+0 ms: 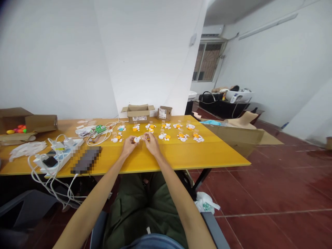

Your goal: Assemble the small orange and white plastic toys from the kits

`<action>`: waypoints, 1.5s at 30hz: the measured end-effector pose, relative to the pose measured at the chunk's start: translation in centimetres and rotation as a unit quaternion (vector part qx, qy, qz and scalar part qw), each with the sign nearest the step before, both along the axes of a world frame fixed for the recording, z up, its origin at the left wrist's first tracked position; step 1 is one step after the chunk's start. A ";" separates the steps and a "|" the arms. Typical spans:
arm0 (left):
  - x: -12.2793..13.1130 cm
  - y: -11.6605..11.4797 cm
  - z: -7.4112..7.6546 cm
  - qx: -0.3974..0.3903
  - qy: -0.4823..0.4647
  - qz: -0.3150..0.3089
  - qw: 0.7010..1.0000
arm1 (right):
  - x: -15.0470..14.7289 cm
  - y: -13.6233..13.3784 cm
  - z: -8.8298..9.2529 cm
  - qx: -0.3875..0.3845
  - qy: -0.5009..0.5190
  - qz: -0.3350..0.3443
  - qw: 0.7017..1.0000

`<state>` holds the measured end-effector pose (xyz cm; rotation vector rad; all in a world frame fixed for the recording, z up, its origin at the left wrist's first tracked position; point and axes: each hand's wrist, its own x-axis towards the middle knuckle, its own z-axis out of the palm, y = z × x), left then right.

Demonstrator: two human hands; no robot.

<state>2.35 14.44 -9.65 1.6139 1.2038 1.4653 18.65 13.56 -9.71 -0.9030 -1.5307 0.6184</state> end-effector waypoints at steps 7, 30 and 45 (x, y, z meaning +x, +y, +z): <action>0.0 -0.3 -0.1 0.008 0.028 -0.019 0.999 | 0.1 -0.2 -0.1 -0.012 -0.037 0.042 0.998; 0.3 -1.8 1.7 -0.047 -0.060 -0.139 0.987 | 0.7 1.2 -0.6 -0.054 0.052 0.101 0.992; 0.1 -1.9 1.6 -0.035 -0.057 -0.173 0.983 | 0.7 0.3 0.0 -0.088 0.033 0.088 0.992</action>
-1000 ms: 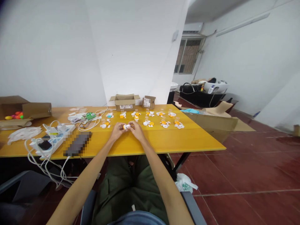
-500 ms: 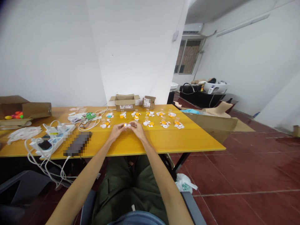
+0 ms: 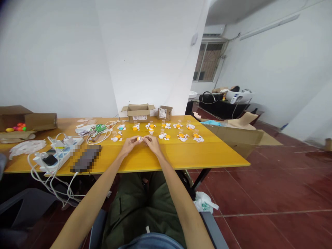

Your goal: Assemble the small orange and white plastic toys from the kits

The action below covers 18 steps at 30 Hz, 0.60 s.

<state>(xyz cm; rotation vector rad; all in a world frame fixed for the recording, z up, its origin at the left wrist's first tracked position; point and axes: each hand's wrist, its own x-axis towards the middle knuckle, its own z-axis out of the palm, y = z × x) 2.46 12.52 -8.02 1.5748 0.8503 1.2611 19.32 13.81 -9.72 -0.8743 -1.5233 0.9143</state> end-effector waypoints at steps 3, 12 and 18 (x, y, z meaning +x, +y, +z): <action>0.0 0.1 -0.1 -0.006 -0.004 -0.005 1.000 | 0.1 -0.3 0.3 0.000 -0.025 -0.008 1.000; 0.0 0.3 -0.3 -0.019 -0.012 0.011 1.000 | -0.1 -0.4 0.3 0.006 -0.024 -0.001 1.000; -0.1 0.3 -0.3 -0.027 -0.012 0.013 0.999 | 0.0 -0.4 0.4 0.008 -0.083 -0.033 0.996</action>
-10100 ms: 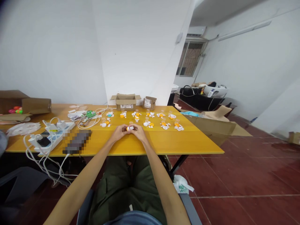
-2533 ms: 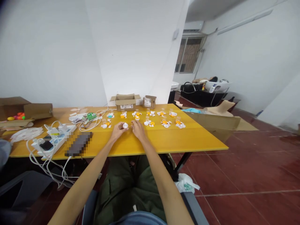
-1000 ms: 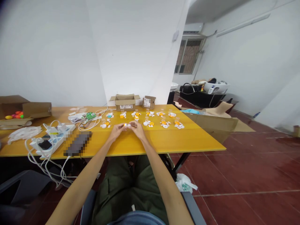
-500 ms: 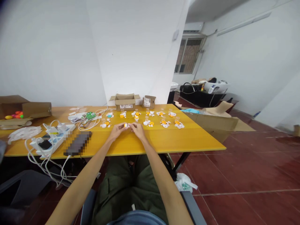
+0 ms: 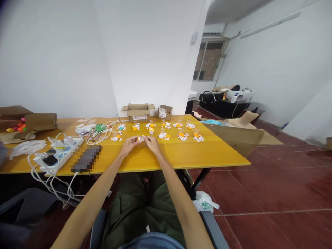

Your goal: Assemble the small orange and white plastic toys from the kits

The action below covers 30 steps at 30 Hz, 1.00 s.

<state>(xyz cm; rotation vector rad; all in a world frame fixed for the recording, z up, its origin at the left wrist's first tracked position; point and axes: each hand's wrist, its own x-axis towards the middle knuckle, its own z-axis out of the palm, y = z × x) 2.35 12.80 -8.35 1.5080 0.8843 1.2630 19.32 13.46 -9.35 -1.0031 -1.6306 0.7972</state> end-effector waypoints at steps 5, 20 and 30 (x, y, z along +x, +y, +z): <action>0.0 -0.1 0.1 -0.001 0.001 0.010 1.000 | -0.1 0.1 -0.2 -0.004 0.009 0.001 1.000; 0.0 0.1 0.0 -0.003 0.006 0.004 1.000 | 0.0 0.3 -0.3 0.000 0.007 0.004 1.000; -0.1 0.0 0.0 -0.006 0.003 0.002 1.000 | -0.1 0.2 -0.3 -0.005 0.019 0.015 1.000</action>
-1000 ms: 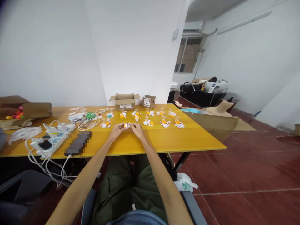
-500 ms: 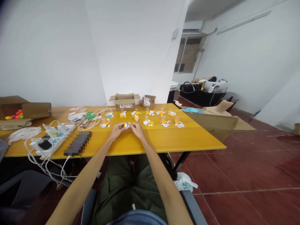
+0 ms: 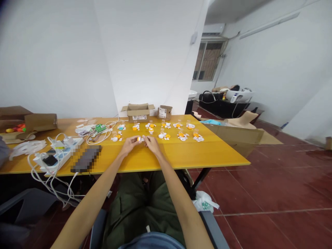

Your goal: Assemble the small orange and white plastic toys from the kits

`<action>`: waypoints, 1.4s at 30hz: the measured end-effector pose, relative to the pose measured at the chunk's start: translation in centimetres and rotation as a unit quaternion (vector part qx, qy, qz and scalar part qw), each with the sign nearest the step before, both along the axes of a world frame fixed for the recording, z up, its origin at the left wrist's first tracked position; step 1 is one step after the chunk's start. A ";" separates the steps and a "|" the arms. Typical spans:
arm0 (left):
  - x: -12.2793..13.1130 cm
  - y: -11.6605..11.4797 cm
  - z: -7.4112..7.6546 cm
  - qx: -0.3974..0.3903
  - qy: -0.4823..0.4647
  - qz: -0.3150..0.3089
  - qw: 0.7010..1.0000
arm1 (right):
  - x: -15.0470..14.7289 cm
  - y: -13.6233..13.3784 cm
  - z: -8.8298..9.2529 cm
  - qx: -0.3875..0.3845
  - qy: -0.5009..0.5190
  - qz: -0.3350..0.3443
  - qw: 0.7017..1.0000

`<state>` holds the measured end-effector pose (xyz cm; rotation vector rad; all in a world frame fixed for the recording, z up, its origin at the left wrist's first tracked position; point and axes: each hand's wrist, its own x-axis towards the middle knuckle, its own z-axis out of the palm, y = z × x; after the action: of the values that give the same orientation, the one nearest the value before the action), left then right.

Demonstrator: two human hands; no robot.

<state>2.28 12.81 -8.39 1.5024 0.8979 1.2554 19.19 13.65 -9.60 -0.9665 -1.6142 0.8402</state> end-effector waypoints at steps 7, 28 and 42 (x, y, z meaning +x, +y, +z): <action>0.1 0.1 0.0 0.002 0.000 0.014 1.000 | -0.2 -0.1 0.1 0.008 0.038 0.000 0.999; 0.0 0.4 -0.3 -0.002 0.000 0.007 1.000 | 0.0 0.6 -0.5 0.021 0.008 -0.023 0.999; 0.0 0.2 -0.1 0.004 0.014 0.009 1.000 | -0.2 0.3 -0.2 0.021 0.025 0.005 0.999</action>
<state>2.25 13.01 -8.52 1.5258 0.9269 1.2545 18.99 13.94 -9.84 -0.9011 -1.5887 0.8272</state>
